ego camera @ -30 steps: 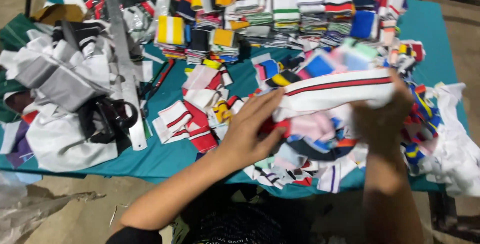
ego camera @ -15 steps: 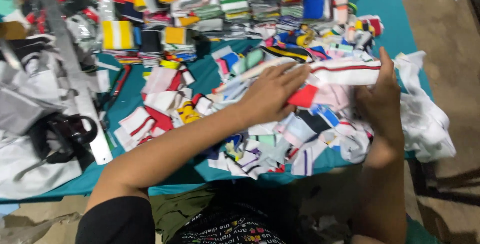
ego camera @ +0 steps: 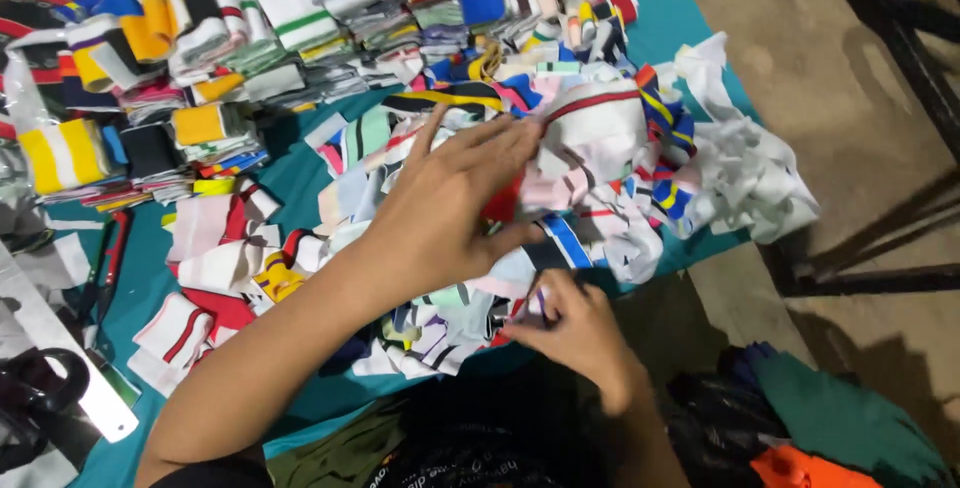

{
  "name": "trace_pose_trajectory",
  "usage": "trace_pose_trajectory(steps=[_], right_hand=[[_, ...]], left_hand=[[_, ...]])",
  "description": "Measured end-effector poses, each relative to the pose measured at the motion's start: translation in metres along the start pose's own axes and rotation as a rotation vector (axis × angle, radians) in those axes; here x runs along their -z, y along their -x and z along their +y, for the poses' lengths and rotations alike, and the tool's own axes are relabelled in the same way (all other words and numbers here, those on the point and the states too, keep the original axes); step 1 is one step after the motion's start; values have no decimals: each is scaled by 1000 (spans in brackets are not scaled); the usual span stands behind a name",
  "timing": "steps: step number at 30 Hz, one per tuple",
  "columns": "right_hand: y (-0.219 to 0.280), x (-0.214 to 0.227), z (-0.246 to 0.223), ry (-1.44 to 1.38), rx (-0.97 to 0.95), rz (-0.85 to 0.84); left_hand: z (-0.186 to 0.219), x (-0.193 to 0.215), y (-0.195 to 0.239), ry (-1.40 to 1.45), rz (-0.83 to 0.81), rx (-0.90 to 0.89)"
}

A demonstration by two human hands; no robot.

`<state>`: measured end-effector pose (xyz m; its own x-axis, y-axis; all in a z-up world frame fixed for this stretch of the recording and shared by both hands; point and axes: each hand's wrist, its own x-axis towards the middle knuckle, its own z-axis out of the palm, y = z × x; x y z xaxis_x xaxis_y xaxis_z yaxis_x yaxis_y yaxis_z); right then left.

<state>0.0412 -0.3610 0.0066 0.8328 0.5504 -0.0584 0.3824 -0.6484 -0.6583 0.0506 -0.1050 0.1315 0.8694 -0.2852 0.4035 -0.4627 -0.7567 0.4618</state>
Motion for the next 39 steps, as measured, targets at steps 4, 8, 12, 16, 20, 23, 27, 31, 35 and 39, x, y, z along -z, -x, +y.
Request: trace_pose_trajectory(steps=[4,8,12,16,20,23,27,31,35,39], right_hand=[[-26,-45,37,67,369,379],[-47,-36,22,32,276,162],[-86,-5,-6,4,199,-29],[-77,33,-53,-8,126,-167],[-29,52,-70,253,400,-75],[-25,39,-75,375,841,228],[-61,9,-58,625,1031,276],[-96,-7,-49,660,1026,308],[-116,-17,-67,567,992,372],[-129,-12,-94,529,937,404]], left_hand=[[-1,-23,19,184,240,-358],[-10,-42,49,125,45,-548],[-31,-60,69,1,133,-590],[-59,-60,78,-225,122,-547],[-70,-56,76,-226,214,-538],[-71,-53,75,-201,246,-563],[-62,-38,73,-59,249,-553],[-59,-49,92,291,351,-374],[-42,-29,103,507,552,-126],[-22,-22,121,408,550,-86]])
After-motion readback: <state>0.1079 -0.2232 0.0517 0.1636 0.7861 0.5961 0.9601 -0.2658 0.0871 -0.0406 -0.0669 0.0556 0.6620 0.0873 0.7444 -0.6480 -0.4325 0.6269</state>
